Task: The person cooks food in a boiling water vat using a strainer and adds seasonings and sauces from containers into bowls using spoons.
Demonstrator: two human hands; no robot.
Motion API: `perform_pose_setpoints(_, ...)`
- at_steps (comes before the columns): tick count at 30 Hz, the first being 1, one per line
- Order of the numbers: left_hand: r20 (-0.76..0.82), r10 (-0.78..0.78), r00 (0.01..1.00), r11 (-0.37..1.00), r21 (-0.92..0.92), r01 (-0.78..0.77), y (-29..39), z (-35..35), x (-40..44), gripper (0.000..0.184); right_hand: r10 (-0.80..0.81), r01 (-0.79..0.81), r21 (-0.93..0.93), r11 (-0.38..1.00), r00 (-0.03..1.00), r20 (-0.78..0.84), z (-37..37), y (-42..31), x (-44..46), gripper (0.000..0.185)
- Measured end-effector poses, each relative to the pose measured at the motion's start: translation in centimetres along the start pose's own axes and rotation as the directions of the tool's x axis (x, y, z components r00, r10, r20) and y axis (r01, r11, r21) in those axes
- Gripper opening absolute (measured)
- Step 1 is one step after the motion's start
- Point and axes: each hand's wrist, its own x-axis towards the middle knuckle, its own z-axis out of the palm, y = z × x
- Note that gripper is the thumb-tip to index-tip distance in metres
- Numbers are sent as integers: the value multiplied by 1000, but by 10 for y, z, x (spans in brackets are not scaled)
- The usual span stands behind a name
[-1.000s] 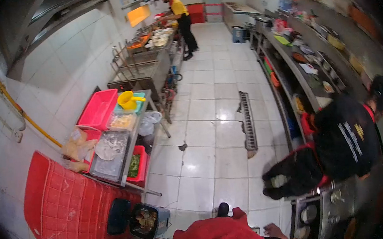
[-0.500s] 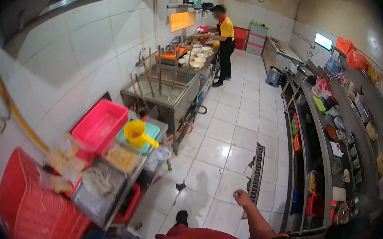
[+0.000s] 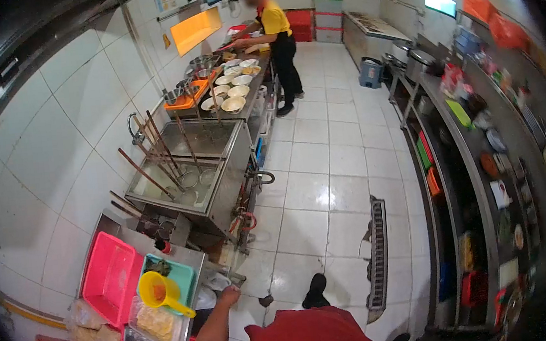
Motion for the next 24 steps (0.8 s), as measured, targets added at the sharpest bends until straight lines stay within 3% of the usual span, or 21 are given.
perform_pose_setpoints(2, 56, -81, 995, 997, 2, 81, 62, 1, 21, 22, -28, 27, 71, 997, 1000, 13, -20, -80, 18, 26)
perform_pose_setpoints(3, 138, 332, 933, 831, 426, -359, 67, 6, 52, 19, -60, 57, 91, 994, 998, 30, -30, -122, 25, 26)
perform_pose_setpoints(4, 387, 585, 712, 328, 691, -645, 72, 4, 61, 16, -93, 86, 111, 990, 994, 54, -38, -163, 36, 26)
perform_pose_setpoints(5, 363, 573, 734, 357, 696, -623, 82, 8, 74, 16, -130, 118, 140, 983, 988, 80, -48, -208, 47, 27)
perform_pose_setpoints(7, 203, 446, 872, 657, 586, -473, 124, 11, 91, 17, -210, 166, 267, 949, 966, 149, -75, -306, 74, 27)
perform_pose_setpoints(8, 206, 468, 859, 677, 541, -499, 136, 6, 101, 18, -221, 155, 322, 934, 959, 179, -88, -349, 81, 27)
perform_pose_setpoints(9, 209, 488, 848, 701, 485, -523, 145, 7, 110, 19, -422, 461, -88, 883, 862, 281, -111, -407, 127, 25)
perform_pose_setpoints(10, 324, 435, 840, 642, 542, -542, 153, 8, 121, 19, -608, 621, -737, 266, 702, 372, -134, -459, 178, 22)
perform_pose_setpoints(11, 420, 389, 820, 564, 595, -572, 163, 2, 142, 20, -745, 450, -871, -200, 507, 433, -156, -510, 229, 20)
perform_pose_setpoints(12, 359, 341, 869, 616, 612, -495, 163, 3, 162, 20, -928, 684, -703, 194, 361, 95, -174, -569, 217, 22)
perform_pose_setpoints(13, 302, 287, 909, 660, 625, -417, 160, 6, 180, 21, -866, 685, -578, 443, 494, -78, -190, -634, 204, 21)
perform_pose_setpoints(14, 255, 167, 952, 758, 585, -290, 165, 3, 195, 24, -904, 748, -508, 426, 370, -214, -197, -704, 121, 20)
perform_pose_setpoints(15, 226, 40, 973, 824, 544, -160, 169, -6, 208, 28, -906, 747, -514, 423, 363, -218, -213, -747, 107, 20)
perform_pose_setpoints(17, 428, -219, 877, 930, 363, 56, 145, -19, 269, 36, -808, 736, -333, 589, 526, -266, -234, -808, 103, 19)
perform_pose_setpoints(18, 427, -204, 881, 927, 373, 34, 175, -39, 308, 36, -816, 720, -384, 579, 514, -265, -252, -806, 180, 26)
perform_pose_setpoints(19, 316, -239, 918, 917, 384, 107, 207, -55, 343, 38, -809, 715, -380, 587, 513, -287, -263, -826, 181, 26)
perform_pose_setpoints(21, 121, -325, 938, 891, 372, 261, 265, -54, 385, 44, -607, 465, -542, 700, 787, -108, -285, -828, 170, 34)
perform_pose_setpoints(22, 131, -382, 915, 923, 105, 370, 326, -76, 390, 44, -649, 467, -625, 626, 756, -85, -296, -829, 177, 33)
perform_pose_setpoints(23, 44, -259, 965, 954, 169, 248, 394, -94, 406, 43, -689, 466, -696, 546, 723, -56, -304, -810, 198, 34)
perform_pose_setpoints(24, -37, -126, 991, 960, 247, 132, 440, -108, 422, 43, -635, 360, -763, 536, 768, -84, -319, -773, 257, 35)
